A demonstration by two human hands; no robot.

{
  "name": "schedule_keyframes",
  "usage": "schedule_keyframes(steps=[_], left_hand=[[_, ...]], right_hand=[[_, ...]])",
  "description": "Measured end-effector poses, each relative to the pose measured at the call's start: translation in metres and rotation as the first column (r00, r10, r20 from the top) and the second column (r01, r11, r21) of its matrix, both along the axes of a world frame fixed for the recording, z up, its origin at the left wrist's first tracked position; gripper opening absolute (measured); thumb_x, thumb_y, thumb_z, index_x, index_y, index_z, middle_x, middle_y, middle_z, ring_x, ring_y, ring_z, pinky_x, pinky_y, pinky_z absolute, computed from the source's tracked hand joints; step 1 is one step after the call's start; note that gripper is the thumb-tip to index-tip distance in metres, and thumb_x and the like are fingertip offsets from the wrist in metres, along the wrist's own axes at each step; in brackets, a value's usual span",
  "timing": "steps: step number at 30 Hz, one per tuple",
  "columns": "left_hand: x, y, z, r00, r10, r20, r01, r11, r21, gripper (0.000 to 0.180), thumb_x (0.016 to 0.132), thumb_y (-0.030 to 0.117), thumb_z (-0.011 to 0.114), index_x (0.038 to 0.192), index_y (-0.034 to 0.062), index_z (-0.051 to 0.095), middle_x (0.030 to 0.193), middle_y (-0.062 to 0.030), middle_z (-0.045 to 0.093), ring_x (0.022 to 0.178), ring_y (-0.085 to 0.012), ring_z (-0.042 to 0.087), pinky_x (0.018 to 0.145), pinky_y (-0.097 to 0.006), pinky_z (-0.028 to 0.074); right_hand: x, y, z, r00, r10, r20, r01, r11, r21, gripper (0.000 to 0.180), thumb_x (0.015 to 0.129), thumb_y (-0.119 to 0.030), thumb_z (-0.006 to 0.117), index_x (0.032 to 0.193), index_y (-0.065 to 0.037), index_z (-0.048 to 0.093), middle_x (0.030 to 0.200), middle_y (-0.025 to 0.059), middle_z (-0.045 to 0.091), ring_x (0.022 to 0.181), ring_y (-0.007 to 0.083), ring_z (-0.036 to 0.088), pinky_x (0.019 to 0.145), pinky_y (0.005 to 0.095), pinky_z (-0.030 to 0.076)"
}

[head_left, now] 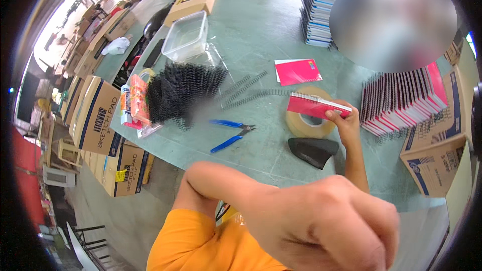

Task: The person manually inserts spiral coils into the punched edges of small pink notebooks and stacks them onto a pile.

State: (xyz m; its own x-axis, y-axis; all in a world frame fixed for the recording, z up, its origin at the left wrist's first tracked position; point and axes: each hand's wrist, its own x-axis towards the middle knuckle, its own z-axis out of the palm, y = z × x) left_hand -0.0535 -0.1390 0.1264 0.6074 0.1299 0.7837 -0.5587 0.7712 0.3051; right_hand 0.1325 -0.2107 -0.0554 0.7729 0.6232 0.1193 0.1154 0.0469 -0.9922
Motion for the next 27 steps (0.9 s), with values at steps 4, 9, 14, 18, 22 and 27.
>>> schedule_keyframes(steps=[4, 9, 14, 18, 22, 27], left_hand=[[-0.008, -0.002, 0.008, 0.977, -0.204, -0.058, 0.203, 0.979, -0.023, 0.023, 0.079, 0.021, 0.067, 0.081, -0.002, 0.069, 0.075, -0.0104, 0.061, 0.062, -0.0156, 0.061, 0.054, -0.02, 0.05], [0.006, 0.007, -0.002, 0.981, 0.06, 0.186, -0.155, 0.815, 0.559, 0.012, 0.078, 0.012, 0.06, 0.086, 0.0022, 0.061, 0.087, -0.0136, 0.058, 0.08, -0.0271, 0.056, 0.067, -0.033, 0.047], [0.054, 0.078, -0.065, 0.516, 0.563, 0.646, -0.619, -0.277, 0.735, 0.034, 0.065, 0.011, 0.067, 0.098, 0.0075, 0.06, 0.102, -0.0136, 0.057, 0.101, -0.0286, 0.054, 0.084, -0.042, 0.042], [0.076, 0.134, -0.112, 0.538, 0.761, 0.364, -0.241, -0.275, 0.931, 0.032, 0.069, 0.008, 0.068, 0.099, 0.0059, 0.057, 0.101, -0.0102, 0.058, 0.09, -0.0306, 0.056, 0.081, -0.041, 0.041], [0.074, 0.136, -0.124, 0.518, 0.672, 0.53, -0.322, -0.42, 0.848, 0.024, 0.074, 0.014, 0.065, 0.095, 0.005, 0.057, 0.09, -0.0097, 0.059, 0.084, -0.0285, 0.056, 0.076, -0.039, 0.041], [0.072, 0.122, -0.109, 0.399, 0.678, 0.617, -0.486, -0.415, 0.769, 0.016, 0.082, 0.02, 0.059, 0.09, 0.0056, 0.059, 0.078, -0.0083, 0.059, 0.078, -0.0272, 0.056, 0.072, -0.038, 0.04]], right_hand=[[-0.003, 0.005, 0.001, 1.0, 0.024, 0.004, -0.024, 1.0, 0.015, 0.024, 0.076, -0.011, 0.072, 0.095, 0.001, 0.064, 0.083, 0.0032, 0.065, 0.074, 0.009, 0.056, 0.069, 0.0233, 0.045], [0.0, -0.005, 0.002, 1.0, -0.007, 0.013, 0.008, 0.999, -0.041, 0.029, 0.075, -0.013, 0.073, 0.097, 0.002, 0.064, 0.087, 0.0047, 0.066, 0.079, 0.0108, 0.059, 0.072, 0.0243, 0.046], [-0.013, 0.004, 0.042, 0.997, 0.078, 0.018, -0.077, 0.996, -0.036, 0.035, 0.074, -0.009, 0.073, 0.105, 0.002, 0.063, 0.097, 0.0093, 0.066, 0.09, 0.013, 0.06, 0.08, 0.0264, 0.047], [-0.007, 0.006, 0.029, 0.983, 0.139, 0.122, -0.14, 0.99, -0.001, 0.027, 0.075, -0.006, 0.07, 0.102, -0.001, 0.066, 0.098, 0.0067, 0.067, 0.088, 0.0112, 0.06, 0.08, 0.0246, 0.047], [-0.01, 0.004, 0.024, 0.996, 0.082, 0.037, -0.083, 0.996, 0.022, 0.025, 0.076, -0.004, 0.069, 0.1, 0.0, 0.067, 0.098, 0.007, 0.067, 0.087, 0.01, 0.059, 0.079, 0.0237, 0.047], [-0.014, 0.006, 0.023, 0.998, 0.057, 0.041, -0.058, 0.998, 0.006, 0.024, 0.077, -0.004, 0.068, 0.1, 0.0, 0.067, 0.099, 0.0077, 0.067, 0.089, 0.0112, 0.06, 0.08, 0.0243, 0.047]])
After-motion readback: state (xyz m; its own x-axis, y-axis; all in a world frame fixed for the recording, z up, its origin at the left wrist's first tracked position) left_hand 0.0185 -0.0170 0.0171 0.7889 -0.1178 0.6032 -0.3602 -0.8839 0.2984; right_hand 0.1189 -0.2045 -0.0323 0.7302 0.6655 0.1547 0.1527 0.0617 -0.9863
